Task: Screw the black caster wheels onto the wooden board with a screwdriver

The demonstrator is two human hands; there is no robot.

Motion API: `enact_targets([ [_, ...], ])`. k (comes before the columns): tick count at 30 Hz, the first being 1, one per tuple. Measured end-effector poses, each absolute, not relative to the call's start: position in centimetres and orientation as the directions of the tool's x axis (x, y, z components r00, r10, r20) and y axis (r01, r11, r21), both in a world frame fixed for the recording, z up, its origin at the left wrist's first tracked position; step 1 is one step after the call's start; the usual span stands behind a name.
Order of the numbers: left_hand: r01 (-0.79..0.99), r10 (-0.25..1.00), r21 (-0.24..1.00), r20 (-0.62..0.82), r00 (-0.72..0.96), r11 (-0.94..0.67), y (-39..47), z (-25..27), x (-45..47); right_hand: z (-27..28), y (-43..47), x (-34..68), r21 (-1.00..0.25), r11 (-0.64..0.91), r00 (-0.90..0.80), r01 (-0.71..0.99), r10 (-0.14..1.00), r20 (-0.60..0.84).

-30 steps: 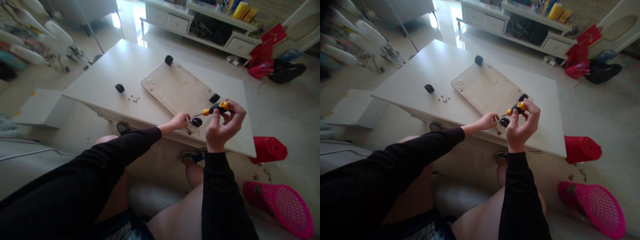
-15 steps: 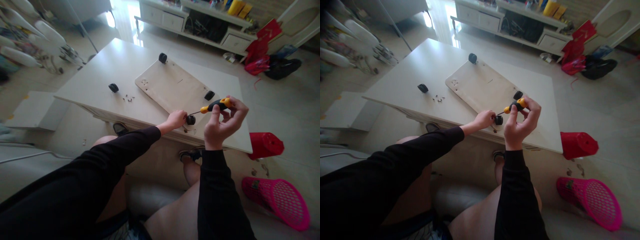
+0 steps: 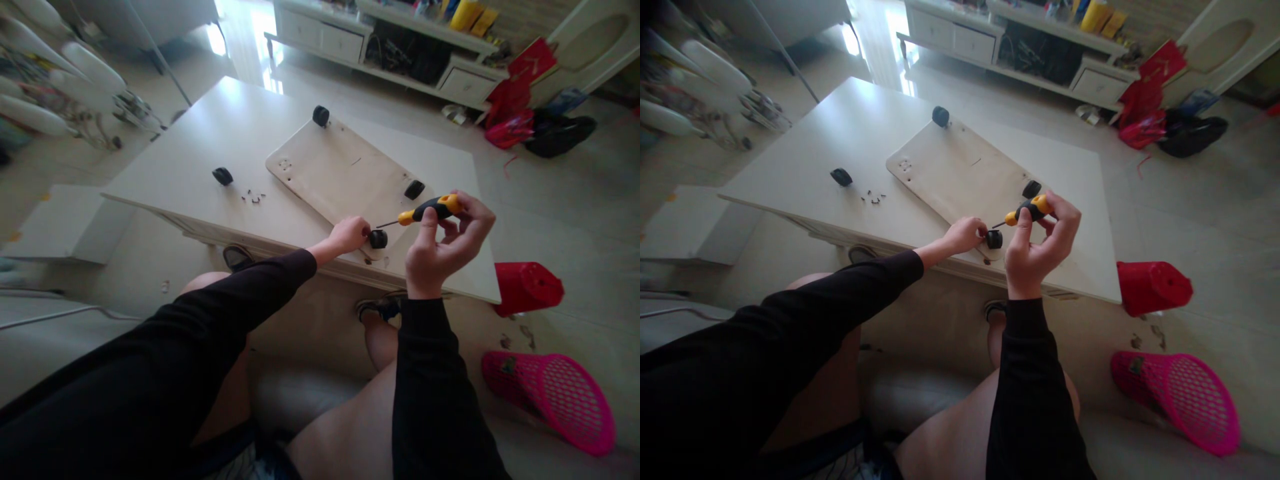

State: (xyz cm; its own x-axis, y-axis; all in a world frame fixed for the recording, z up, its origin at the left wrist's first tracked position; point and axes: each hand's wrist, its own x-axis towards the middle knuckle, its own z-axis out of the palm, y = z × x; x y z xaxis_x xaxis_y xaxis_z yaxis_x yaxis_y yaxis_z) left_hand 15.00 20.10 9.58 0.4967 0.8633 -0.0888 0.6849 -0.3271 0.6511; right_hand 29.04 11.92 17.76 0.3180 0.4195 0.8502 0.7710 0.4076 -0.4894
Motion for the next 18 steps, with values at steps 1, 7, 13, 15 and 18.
enact_targets([
  [1, 0.688, 0.864, 0.649, -0.094, 0.495, -0.325, 20.09, 9.66, 14.96, 17.71, 11.95, 29.07, -0.485, 0.422, 0.315, 0.766, 0.411, 0.856],
  [7, 0.698, 0.863, 0.634, -0.092, 0.496, -0.333, 19.88, 9.8, 14.9, 17.62, 12.04, 28.89, -0.482, 0.423, 0.308, 0.767, 0.417, 0.855],
  [13, 0.668, 0.838, 0.655, -0.096, 0.537, -0.353, 20.35, 9.67, 15.0, 17.48, 12.03, 28.86, -0.489, 0.416, 0.3, 0.767, 0.441, 0.846],
  [15, 0.67, 0.838, 0.655, -0.101, 0.537, -0.35, 20.45, 9.62, 14.97, 17.43, 12.03, 28.88, -0.493, 0.411, 0.296, 0.767, 0.455, 0.84],
  [18, 0.685, 0.842, 0.63, -0.089, 0.531, -0.365, 20.33, 9.57, 14.9, 17.41, 12.02, 28.85, -0.493, 0.412, 0.288, 0.766, 0.465, 0.837],
])
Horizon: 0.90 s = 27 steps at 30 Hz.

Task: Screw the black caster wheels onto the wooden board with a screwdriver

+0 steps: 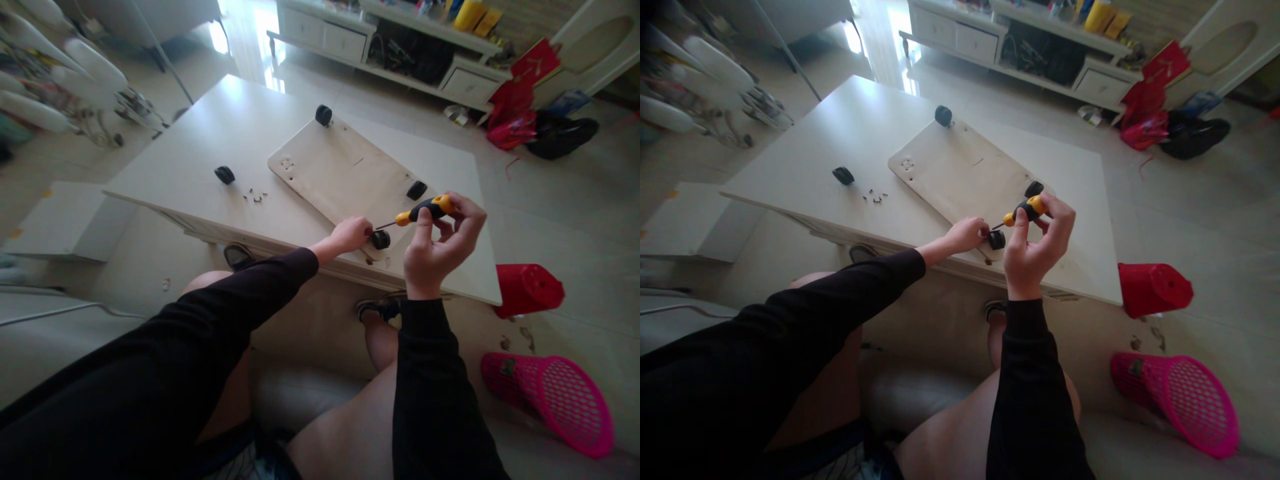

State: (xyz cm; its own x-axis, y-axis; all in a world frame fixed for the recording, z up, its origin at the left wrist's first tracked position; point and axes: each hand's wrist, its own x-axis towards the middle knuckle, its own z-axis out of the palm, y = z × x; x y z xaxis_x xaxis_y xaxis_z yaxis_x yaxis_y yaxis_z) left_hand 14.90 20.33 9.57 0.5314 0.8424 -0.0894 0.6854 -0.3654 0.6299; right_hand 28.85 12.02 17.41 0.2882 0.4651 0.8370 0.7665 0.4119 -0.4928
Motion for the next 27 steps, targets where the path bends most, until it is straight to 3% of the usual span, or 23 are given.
enact_targets([
  [27, 0.675, 0.823, 0.618, -0.078, 0.563, -0.403, 20.66, 9.47, 14.75, 17.33, 12.04, 28.95, -0.47, 0.415, 0.255, 0.779, 0.476, 0.842],
])
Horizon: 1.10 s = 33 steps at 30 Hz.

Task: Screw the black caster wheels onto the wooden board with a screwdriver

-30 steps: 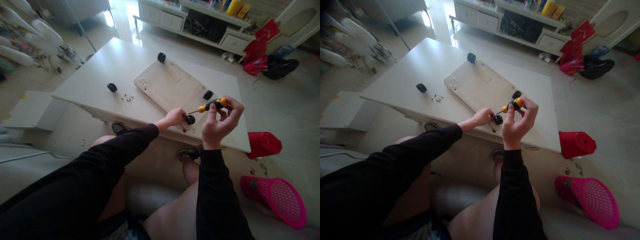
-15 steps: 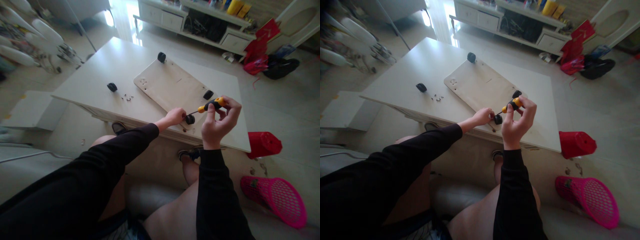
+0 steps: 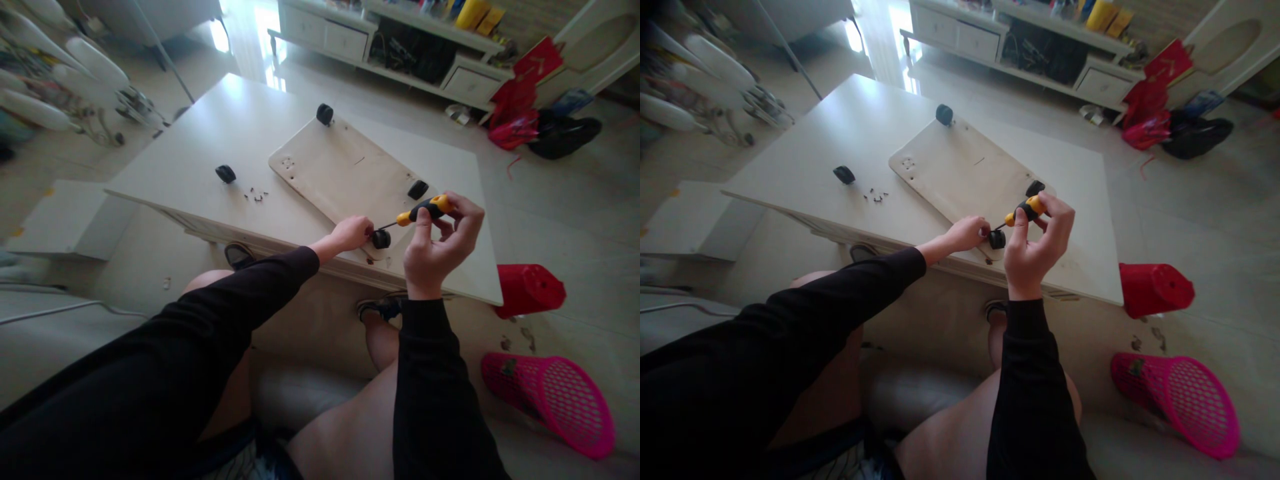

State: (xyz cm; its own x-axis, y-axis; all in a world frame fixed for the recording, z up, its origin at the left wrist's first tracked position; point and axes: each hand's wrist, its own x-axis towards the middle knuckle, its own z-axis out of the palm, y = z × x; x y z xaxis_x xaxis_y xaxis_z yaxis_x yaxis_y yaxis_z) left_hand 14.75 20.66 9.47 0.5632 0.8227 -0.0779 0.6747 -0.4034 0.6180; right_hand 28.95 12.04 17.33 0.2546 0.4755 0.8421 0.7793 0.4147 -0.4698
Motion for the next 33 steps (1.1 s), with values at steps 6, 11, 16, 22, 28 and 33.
enact_targets([
  [6, 0.637, 0.803, 0.631, -0.036, 0.595, -0.443, 20.68, 9.32, 14.76, 17.36, 12.03, 28.91, -0.465, 0.375, 0.258, 0.802, 0.485, 0.836],
  [11, 0.668, 0.801, 0.6, -0.074, 0.595, -0.44, 20.7, 9.72, 14.77, 17.4, 12.03, 28.84, -0.462, 0.374, 0.262, 0.804, 0.474, 0.84],
  [16, 0.672, 0.807, 0.59, -0.055, 0.587, -0.448, 20.42, 9.75, 14.85, 17.47, 11.99, 28.76, -0.463, 0.372, 0.26, 0.805, 0.48, 0.838],
  [22, 0.665, 0.79, 0.583, -0.063, 0.61, -0.467, 20.64, 9.77, 14.8, 17.37, 12.01, 28.82, -0.465, 0.377, 0.258, 0.801, 0.483, 0.837],
  [28, 0.677, 0.8, 0.552, -0.031, 0.6, -0.487, 20.52, 9.52, 14.71, 17.33, 12.05, 28.79, -0.466, 0.406, 0.256, 0.786, 0.472, 0.844],
  [33, 0.682, 0.789, 0.516, -0.019, 0.615, -0.519, 20.33, 9.68, 14.58, 17.39, 12.03, 28.7, -0.462, 0.391, 0.257, 0.797, 0.473, 0.843],
])
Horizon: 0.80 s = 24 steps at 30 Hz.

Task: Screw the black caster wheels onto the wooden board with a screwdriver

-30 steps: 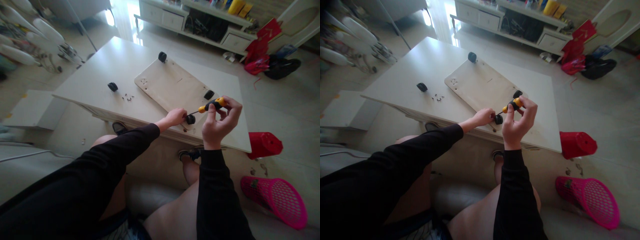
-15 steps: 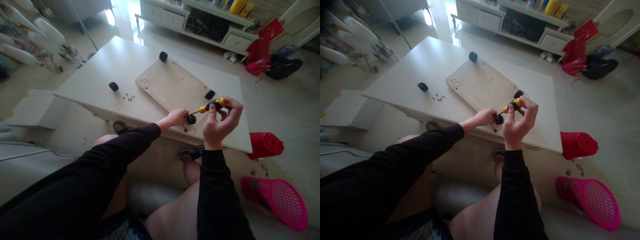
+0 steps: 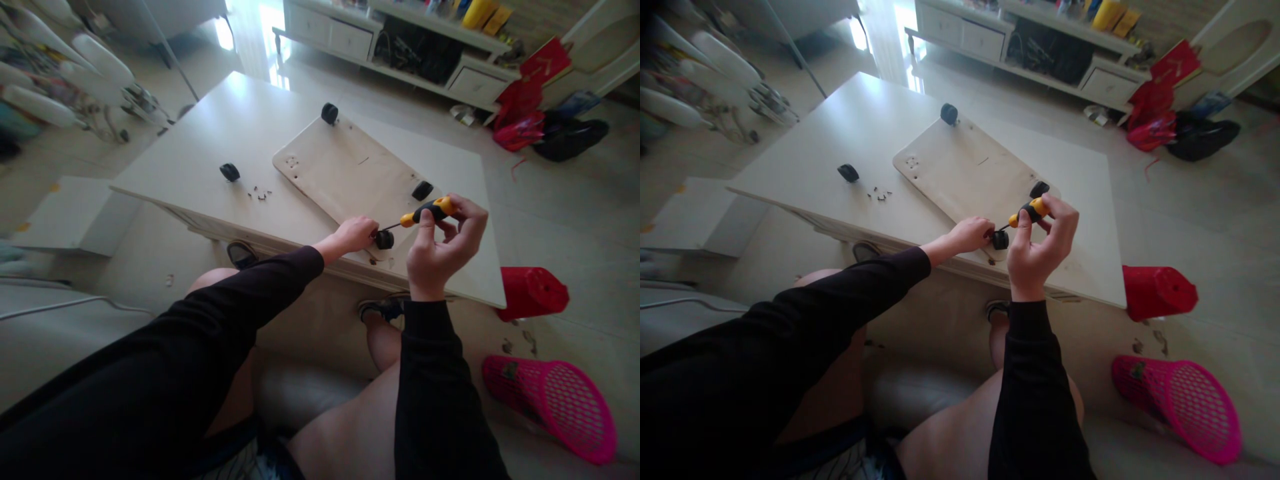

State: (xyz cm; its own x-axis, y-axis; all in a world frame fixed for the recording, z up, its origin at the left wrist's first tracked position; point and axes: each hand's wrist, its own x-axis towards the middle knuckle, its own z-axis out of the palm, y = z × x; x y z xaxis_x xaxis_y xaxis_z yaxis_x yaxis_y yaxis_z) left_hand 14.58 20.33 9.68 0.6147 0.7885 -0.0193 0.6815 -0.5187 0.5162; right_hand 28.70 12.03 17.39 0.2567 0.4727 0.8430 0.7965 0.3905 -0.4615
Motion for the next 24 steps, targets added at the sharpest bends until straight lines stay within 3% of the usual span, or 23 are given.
enact_targets([
  [24, 0.669, 0.781, 0.535, -0.026, 0.624, -0.516, 21.2, 8.9, 14.9, 17.6, 11.9, 28.7, -0.47, 0.426, 0.258, 0.773, 0.465, 0.847],
])
